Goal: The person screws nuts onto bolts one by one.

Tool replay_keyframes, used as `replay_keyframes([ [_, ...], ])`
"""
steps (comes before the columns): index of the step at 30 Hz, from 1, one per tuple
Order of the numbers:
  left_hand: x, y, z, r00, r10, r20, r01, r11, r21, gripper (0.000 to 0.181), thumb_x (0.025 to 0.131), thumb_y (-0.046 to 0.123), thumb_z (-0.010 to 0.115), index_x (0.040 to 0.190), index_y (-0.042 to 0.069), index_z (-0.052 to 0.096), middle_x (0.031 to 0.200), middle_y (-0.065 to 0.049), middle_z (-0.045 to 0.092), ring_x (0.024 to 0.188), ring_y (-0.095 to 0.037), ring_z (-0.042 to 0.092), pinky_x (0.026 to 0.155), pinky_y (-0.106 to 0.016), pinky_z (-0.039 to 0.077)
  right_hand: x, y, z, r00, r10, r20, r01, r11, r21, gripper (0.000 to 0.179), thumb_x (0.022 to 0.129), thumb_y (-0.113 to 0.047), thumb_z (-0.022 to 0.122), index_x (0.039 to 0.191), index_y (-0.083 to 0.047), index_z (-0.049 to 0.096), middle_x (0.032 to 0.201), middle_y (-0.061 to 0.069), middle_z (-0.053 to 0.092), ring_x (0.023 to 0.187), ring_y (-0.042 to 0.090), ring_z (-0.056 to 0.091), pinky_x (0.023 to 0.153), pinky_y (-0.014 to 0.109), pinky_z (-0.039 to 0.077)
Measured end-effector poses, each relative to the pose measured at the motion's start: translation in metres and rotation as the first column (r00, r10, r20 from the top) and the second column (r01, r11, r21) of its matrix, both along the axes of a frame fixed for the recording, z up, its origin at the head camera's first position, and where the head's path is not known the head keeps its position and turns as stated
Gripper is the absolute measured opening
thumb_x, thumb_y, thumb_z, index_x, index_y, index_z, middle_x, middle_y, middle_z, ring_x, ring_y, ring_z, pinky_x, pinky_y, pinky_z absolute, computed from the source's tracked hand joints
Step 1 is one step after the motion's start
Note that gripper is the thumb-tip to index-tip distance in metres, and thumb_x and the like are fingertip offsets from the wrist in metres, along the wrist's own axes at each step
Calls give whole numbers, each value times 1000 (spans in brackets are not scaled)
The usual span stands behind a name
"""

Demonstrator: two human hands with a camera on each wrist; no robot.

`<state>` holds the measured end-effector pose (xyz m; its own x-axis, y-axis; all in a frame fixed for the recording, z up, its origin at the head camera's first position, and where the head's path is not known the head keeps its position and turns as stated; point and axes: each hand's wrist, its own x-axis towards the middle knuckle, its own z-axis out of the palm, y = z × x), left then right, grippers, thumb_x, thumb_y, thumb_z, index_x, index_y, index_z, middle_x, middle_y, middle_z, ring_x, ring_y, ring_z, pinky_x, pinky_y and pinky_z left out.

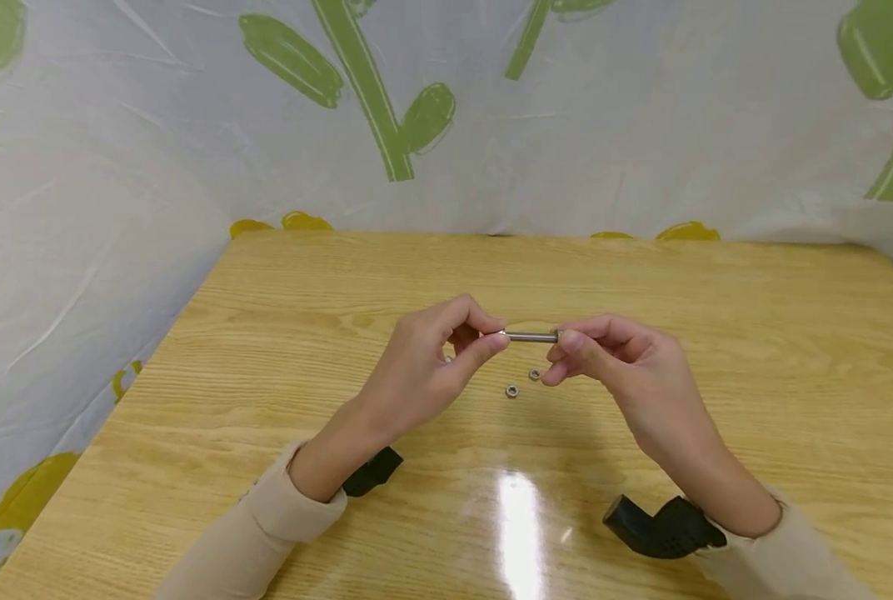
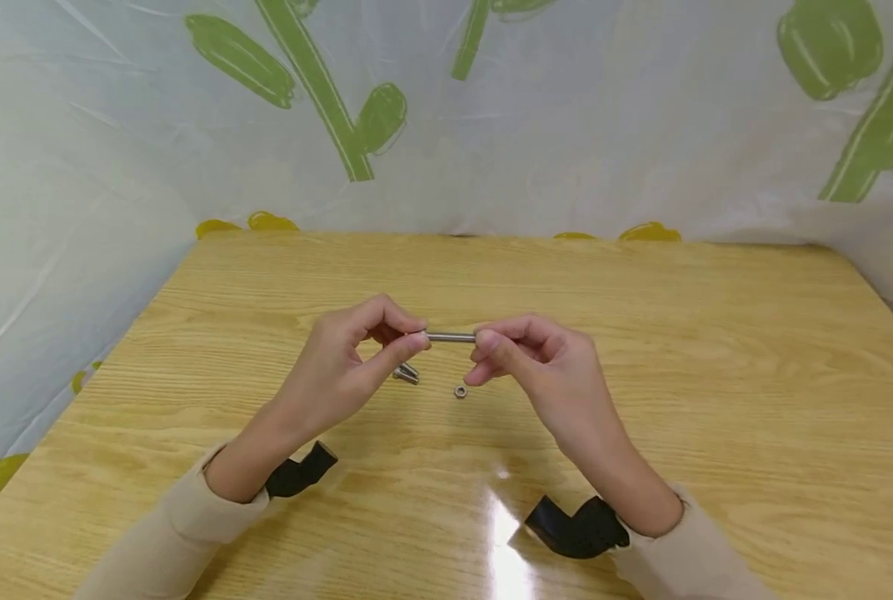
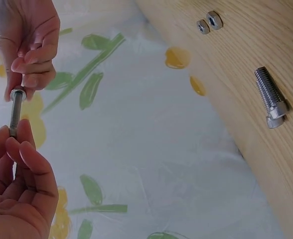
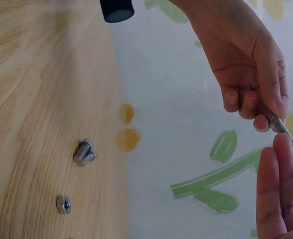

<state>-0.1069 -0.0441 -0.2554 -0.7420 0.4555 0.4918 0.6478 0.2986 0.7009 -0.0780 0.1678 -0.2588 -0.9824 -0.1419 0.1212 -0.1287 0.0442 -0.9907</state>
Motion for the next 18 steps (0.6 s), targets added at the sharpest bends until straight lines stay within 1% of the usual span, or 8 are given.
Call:
replay_keyframes([
  [3,0,0,-2,1000,-6,-21,6,1000,-12,7,88,11,64,90,4,61,80,-3,67,62,-5,52,54,-19,43,0,-1,-3,1000,3,12,-4,1000,25,19,94,-17,56,93,1,63,78,3,68,71,20,67,79,27,54],
  [6,-2,1,-2,998,-24,-50,22,999,-24,8,88,10,64,91,3,61,81,-4,66,62,-6,51,56,-19,44,-1,1,-2,1000,-2,12,1,993,117,23,95,-22,53,92,-1,63,78,2,67,69,20,66,78,25,54],
  [8,-2,1,-3,998,-35,-55,34,999,-32,7,87,9,64,91,3,61,82,-3,66,62,-6,50,57,-19,45,-1,1,-2,1000,-6,11,3,980,201,27,96,-26,51,91,-2,62,76,3,66,68,20,65,78,24,53],
  [10,-2,1,-3,997,-43,-59,41,998,-40,7,87,8,64,91,3,61,82,-4,66,62,-6,50,56,-19,45,-1,0,-2,1000,-10,3,9,956,294,34,98,-32,47,89,-3,61,72,4,64,66,20,64,77,23,52],
  [12,-2,1,-3,997,-50,-64,47,998,-47,6,88,8,64,90,3,61,83,-4,66,62,-6,49,56,-19,44,-1,-1,-2,1000,-7,-7,9,933,360,40,99,-36,43,86,-2,60,67,6,61,63,21,61,73,23,50],
  [13,-2,1,-3,996,-54,-68,51,997,-50,6,88,8,64,90,3,61,83,-3,65,62,-6,49,56,-19,44,-1,-1,-2,1000,-7,-9,10,924,383,42,99,-37,41,85,-2,59,64,7,60,61,21,60,70,23,49],
  [15,-2,1,-4,995,-64,-79,60,997,-51,6,88,8,64,90,4,61,83,-4,65,62,-6,48,55,-19,44,-2,-2,-3,1000,-10,-7,12,915,404,45,100,-38,39,83,-1,57,61,8,56,58,22,56,64,26,47],
  [18,-2,3,-4,994,-78,-82,74,996,-52,6,88,8,63,90,4,61,83,-3,65,61,-6,48,55,-19,43,-3,-3,-4,1000,-16,7,12,912,409,47,100,-39,37,80,-1,55,61,7,52,54,22,52,57,28,44],
])
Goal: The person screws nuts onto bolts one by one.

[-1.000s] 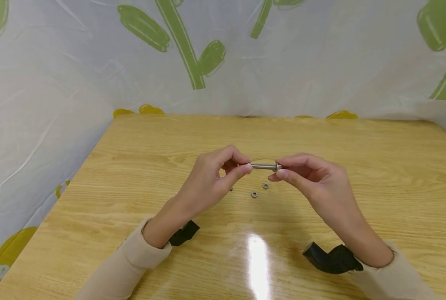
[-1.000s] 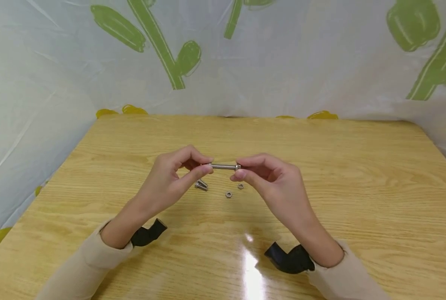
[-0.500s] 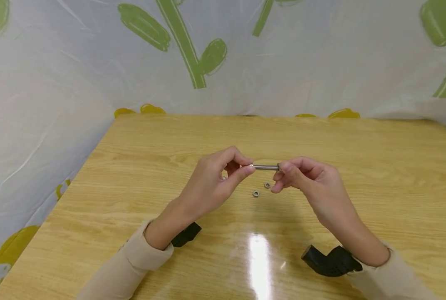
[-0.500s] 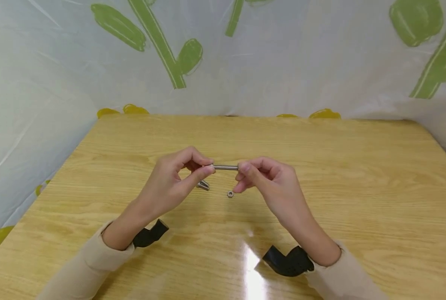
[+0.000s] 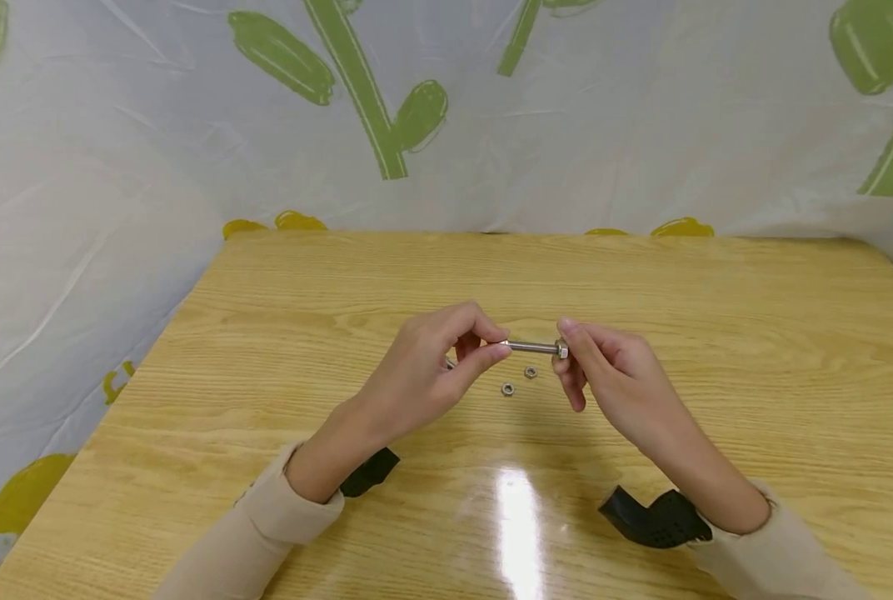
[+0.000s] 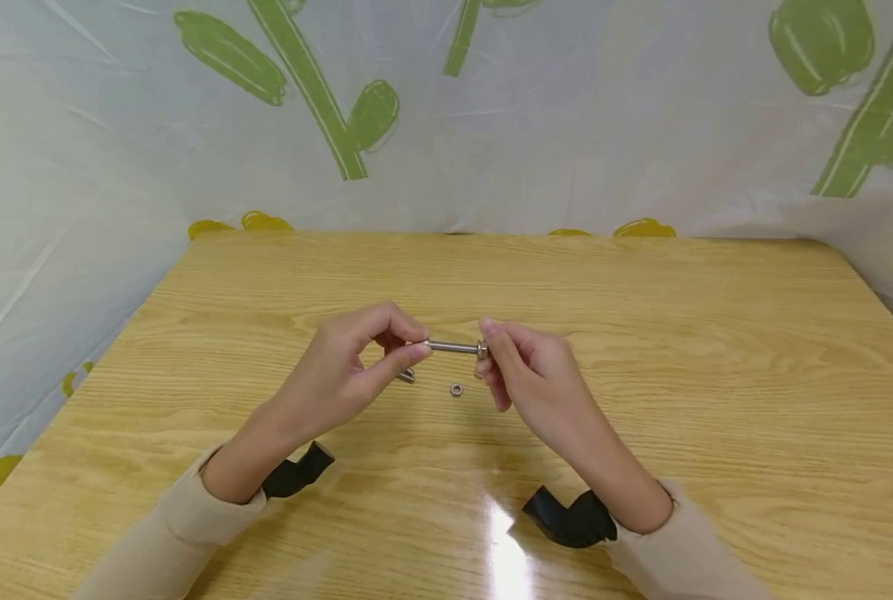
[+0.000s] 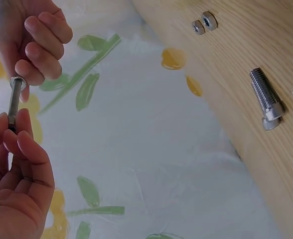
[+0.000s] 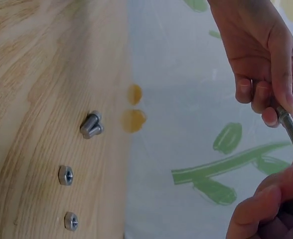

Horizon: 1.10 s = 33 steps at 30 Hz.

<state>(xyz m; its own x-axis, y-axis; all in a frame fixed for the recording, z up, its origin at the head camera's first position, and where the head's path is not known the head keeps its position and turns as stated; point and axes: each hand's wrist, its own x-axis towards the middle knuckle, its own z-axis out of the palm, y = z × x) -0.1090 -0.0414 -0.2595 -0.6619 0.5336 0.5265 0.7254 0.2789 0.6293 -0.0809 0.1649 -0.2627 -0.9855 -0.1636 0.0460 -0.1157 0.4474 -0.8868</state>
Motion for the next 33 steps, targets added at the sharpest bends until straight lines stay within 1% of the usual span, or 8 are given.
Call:
replay_keyframes([
  [4,-1,1,-3,1000,9,28,-9,1000,-7,6,89,9,62,90,4,60,84,-4,66,61,-5,48,56,-18,45,-1,0,-2,1000,6,30,-5,999,-35,48,100,-40,34,79,-1,52,64,7,50,54,22,49,53,29,44],
  [8,-2,1,-3,997,35,66,-34,999,-7,6,89,9,62,89,4,60,84,-5,67,62,-5,50,57,-18,46,-2,2,0,999,51,9,-50,997,-57,49,101,-39,30,82,-1,52,66,9,49,54,23,49,53,30,45],
  [12,-3,-1,-3,996,41,81,-42,999,2,7,89,9,63,90,3,60,84,-5,68,62,-6,51,58,-18,47,-1,6,4,990,135,-37,-135,991,6,35,102,-32,34,88,-5,53,66,9,48,56,21,49,51,30,40],
  [17,-4,-2,-2,994,48,100,-49,999,6,7,88,9,63,91,3,60,83,-5,67,62,-6,50,56,-19,45,0,14,8,963,262,-59,-260,965,45,13,99,-20,45,98,-9,52,72,9,48,60,17,48,50,29,40],
  [22,-3,-3,0,996,34,84,-34,999,4,7,88,10,63,91,4,61,83,-4,67,62,-6,48,56,-19,44,0,18,8,943,300,-146,-284,951,123,8,98,-14,48,97,-11,55,74,3,50,61,14,49,51,26,43],
  [25,-3,-3,0,998,14,60,-14,1000,8,6,88,9,63,90,4,60,84,-3,66,62,-6,48,56,-19,43,-1,19,8,934,318,-161,-299,945,131,10,98,-13,46,92,-13,54,72,0,49,61,13,48,51,26,41],
  [30,-1,-3,0,1000,-19,12,19,1000,22,5,88,7,63,90,4,60,86,-3,67,63,-4,48,56,-18,44,-1,18,6,923,356,-150,-347,934,79,26,101,-13,37,78,-14,50,65,-1,47,62,15,47,55,29,38],
  [33,0,-3,0,1000,-25,-10,25,999,20,6,88,7,63,90,4,60,86,-4,67,63,-5,47,56,-17,43,-2,14,4,928,349,-131,-348,937,35,37,103,-18,31,70,-12,48,61,1,44,61,16,47,59,31,37],
])
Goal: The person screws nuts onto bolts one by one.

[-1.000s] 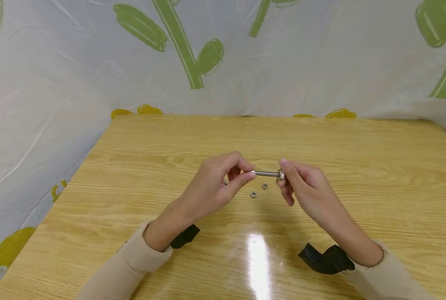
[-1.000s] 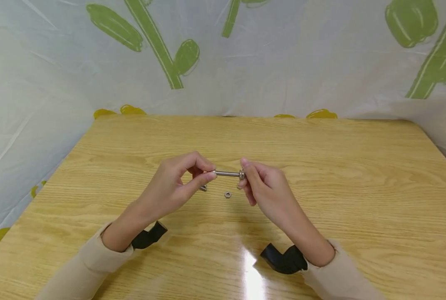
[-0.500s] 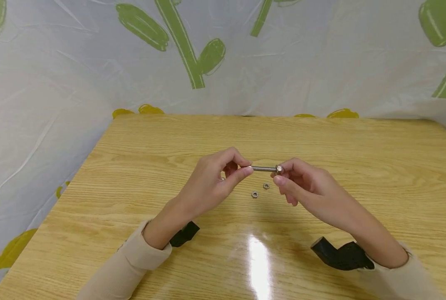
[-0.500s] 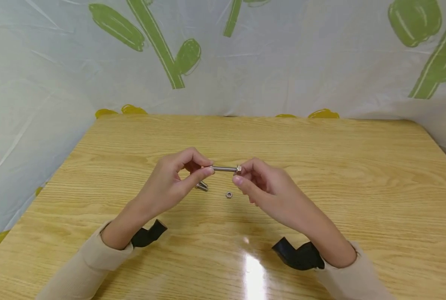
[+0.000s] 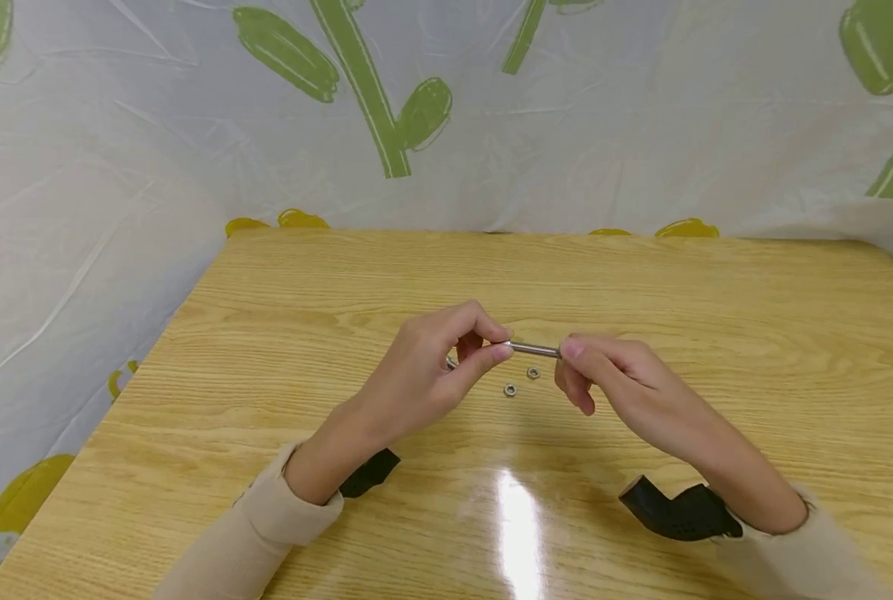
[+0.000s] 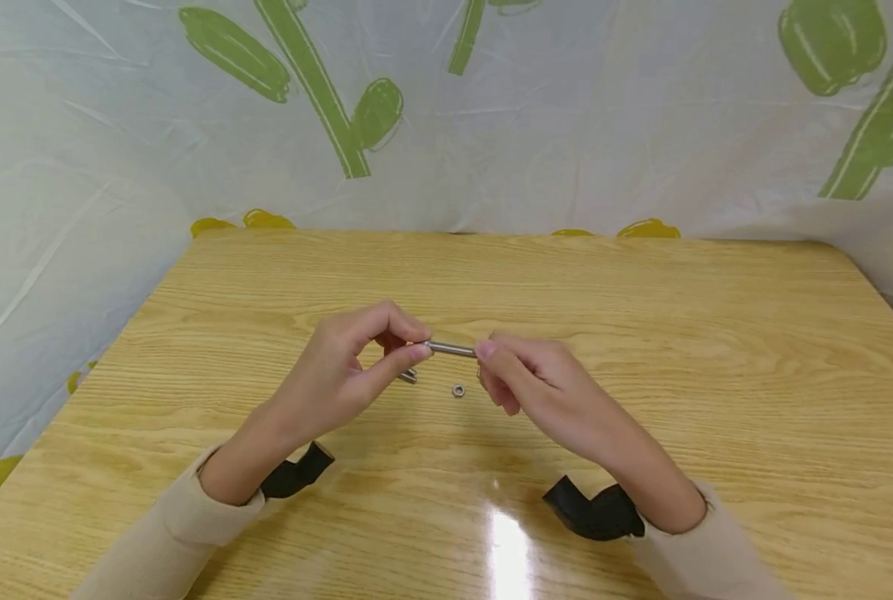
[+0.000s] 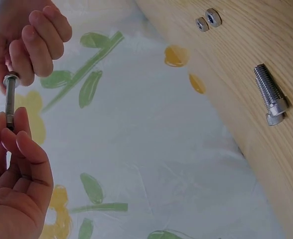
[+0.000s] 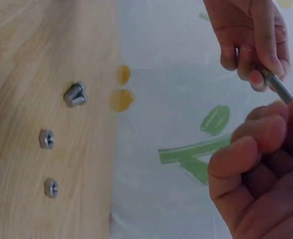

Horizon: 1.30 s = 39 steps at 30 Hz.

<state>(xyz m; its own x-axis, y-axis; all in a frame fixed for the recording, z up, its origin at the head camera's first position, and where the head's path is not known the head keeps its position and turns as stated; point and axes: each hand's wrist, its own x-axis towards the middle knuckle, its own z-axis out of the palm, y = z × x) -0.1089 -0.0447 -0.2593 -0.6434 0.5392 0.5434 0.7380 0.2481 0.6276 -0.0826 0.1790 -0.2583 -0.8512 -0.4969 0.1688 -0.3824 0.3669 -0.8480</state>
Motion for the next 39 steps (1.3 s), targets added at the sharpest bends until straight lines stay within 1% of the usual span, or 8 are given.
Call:
replay_keyframes([
  [9,0,2,-2,1000,16,0,-16,1000,2,6,88,8,63,91,4,60,83,-3,66,61,-4,47,55,-17,43,-1,-5,-4,982,-162,94,159,986,45,60,104,-36,18,67,-5,53,60,5,48,57,22,45,54,31,38],
  [13,0,1,-3,999,29,27,-28,1000,-10,7,88,8,63,91,4,60,85,-4,67,62,-5,49,56,-17,44,-1,-1,-3,983,-186,-3,186,981,55,46,104,-30,22,95,-10,63,76,2,62,73,16,54,66,25,44],
  [16,-2,0,-3,998,42,39,-41,999,-15,7,88,9,64,91,3,60,85,-5,67,62,-6,49,56,-18,44,0,2,-1,971,-210,-114,216,975,50,23,100,-18,42,119,-18,56,94,-5,66,87,8,58,76,20,45],
  [22,-4,-2,-2,997,52,54,-51,999,-3,9,87,8,65,92,3,61,83,-4,67,62,-7,48,55,-19,43,4,0,-1,910,-242,-337,248,968,-27,48,78,4,71,119,-16,56,105,-6,65,99,3,57,90,12,40],
  [28,-5,-2,-2,998,42,50,-43,999,7,9,87,8,65,92,2,60,84,-5,67,62,-7,48,56,-19,44,4,-5,-4,824,-272,-497,295,955,-33,39,72,6,74,105,-12,66,95,-2,69,97,-4,57,90,8,42],
  [31,-5,-2,-2,998,42,49,-43,999,5,8,87,8,65,91,3,60,84,-6,68,62,-7,48,56,-18,43,3,-5,-6,802,-271,-532,308,951,-20,33,72,3,75,101,-11,68,91,-2,70,94,-6,56,85,7,43],
  [33,-5,-2,-3,998,46,48,-46,999,3,8,87,8,65,91,3,60,84,-5,68,62,-7,47,56,-18,43,3,-5,-6,809,-268,-524,301,953,-23,30,73,3,74,99,-11,69,89,-3,70,92,-6,57,83,7,44],
  [39,-4,-2,-3,998,45,42,-45,999,0,8,87,8,65,91,3,60,83,-5,67,61,-7,47,54,-19,43,5,-7,-8,878,-257,-404,259,964,-51,21,85,1,63,99,-13,67,85,-6,72,88,0,62,82,10,45],
])
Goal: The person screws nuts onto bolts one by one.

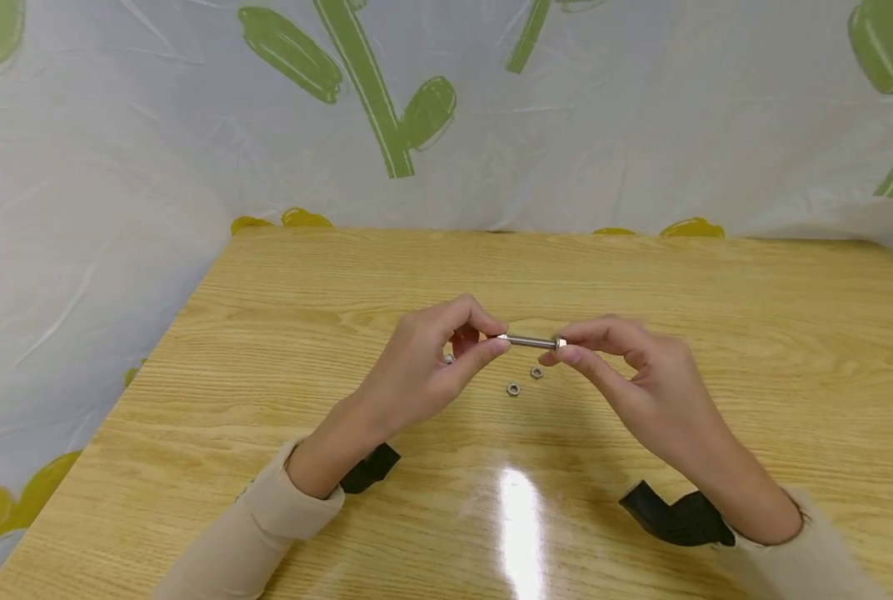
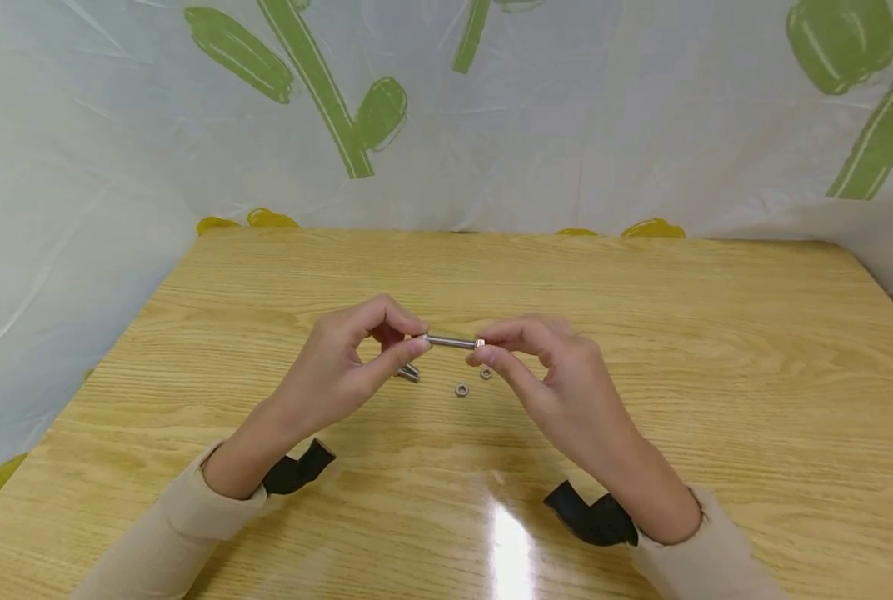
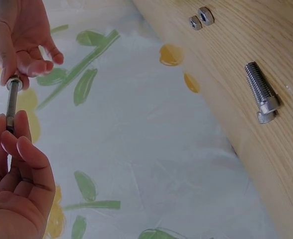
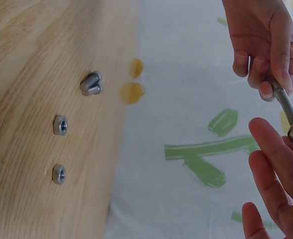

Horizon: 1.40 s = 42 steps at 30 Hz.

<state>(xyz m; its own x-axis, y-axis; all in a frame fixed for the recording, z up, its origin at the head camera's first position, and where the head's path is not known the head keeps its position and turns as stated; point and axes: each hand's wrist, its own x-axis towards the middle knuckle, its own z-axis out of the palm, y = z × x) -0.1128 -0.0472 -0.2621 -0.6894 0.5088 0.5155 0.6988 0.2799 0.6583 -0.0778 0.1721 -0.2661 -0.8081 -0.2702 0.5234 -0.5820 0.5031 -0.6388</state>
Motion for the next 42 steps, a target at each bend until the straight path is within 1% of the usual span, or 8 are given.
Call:
replay_keyframes([
  [6,1,0,-1,1000,-15,1,15,1000,6,8,86,8,65,90,3,59,84,-5,68,60,-6,46,54,-18,42,0,-3,-3,992,-61,110,54,996,64,16,94,-10,54,88,-20,65,79,-14,69,85,1,59,78,16,42],
  [12,3,1,-2,1000,-21,0,21,1000,-4,8,87,8,65,89,4,59,87,-5,69,60,-6,46,55,-18,43,2,-5,-5,982,-99,162,87,993,81,27,99,-17,46,80,-23,65,73,-14,66,69,8,45,58,23,35],
  [18,4,0,-1,1000,-2,24,2,1000,0,8,87,9,64,91,4,59,84,-4,68,61,-6,47,56,-18,44,2,-1,-1,979,-118,167,103,990,97,25,100,-21,42,94,-20,66,78,-11,69,74,2,57,58,21,38],
  [21,4,0,0,999,13,39,-14,1000,6,8,87,9,64,92,3,60,83,-4,67,62,-7,48,56,-19,44,2,3,1,987,-104,127,90,990,110,20,97,-15,49,113,-19,61,87,-9,69,83,-1,59,69,16,43],
  [25,3,0,0,998,29,49,-29,1000,8,9,87,10,65,92,4,60,83,-4,67,62,-7,49,56,-19,44,2,5,2,999,-43,-7,43,993,114,47,82,0,67,125,-13,53,94,-4,67,88,-1,58,79,12,42],
  [28,3,0,0,998,31,53,-32,999,12,8,87,10,65,91,4,60,83,-4,67,62,-7,48,55,-20,44,2,4,1,995,-9,-102,22,993,118,54,74,6,73,122,-8,54,94,-2,66,88,-1,58,82,12,41],
  [33,3,1,0,998,17,69,-19,1000,25,8,87,9,65,91,4,60,84,-4,68,62,-6,49,56,-19,44,0,3,-2,984,-6,-178,24,995,97,42,72,5,74,109,-7,60,91,-2,68,89,-4,58,83,10,43],
  [42,3,1,-1,995,17,96,-18,1000,7,9,88,9,64,95,3,61,87,-5,68,68,-7,54,63,-19,50,-1,1,-4,983,-20,-181,31,998,59,32,73,7,72,100,-7,64,85,-2,69,85,-8,59,78,7,45],
])
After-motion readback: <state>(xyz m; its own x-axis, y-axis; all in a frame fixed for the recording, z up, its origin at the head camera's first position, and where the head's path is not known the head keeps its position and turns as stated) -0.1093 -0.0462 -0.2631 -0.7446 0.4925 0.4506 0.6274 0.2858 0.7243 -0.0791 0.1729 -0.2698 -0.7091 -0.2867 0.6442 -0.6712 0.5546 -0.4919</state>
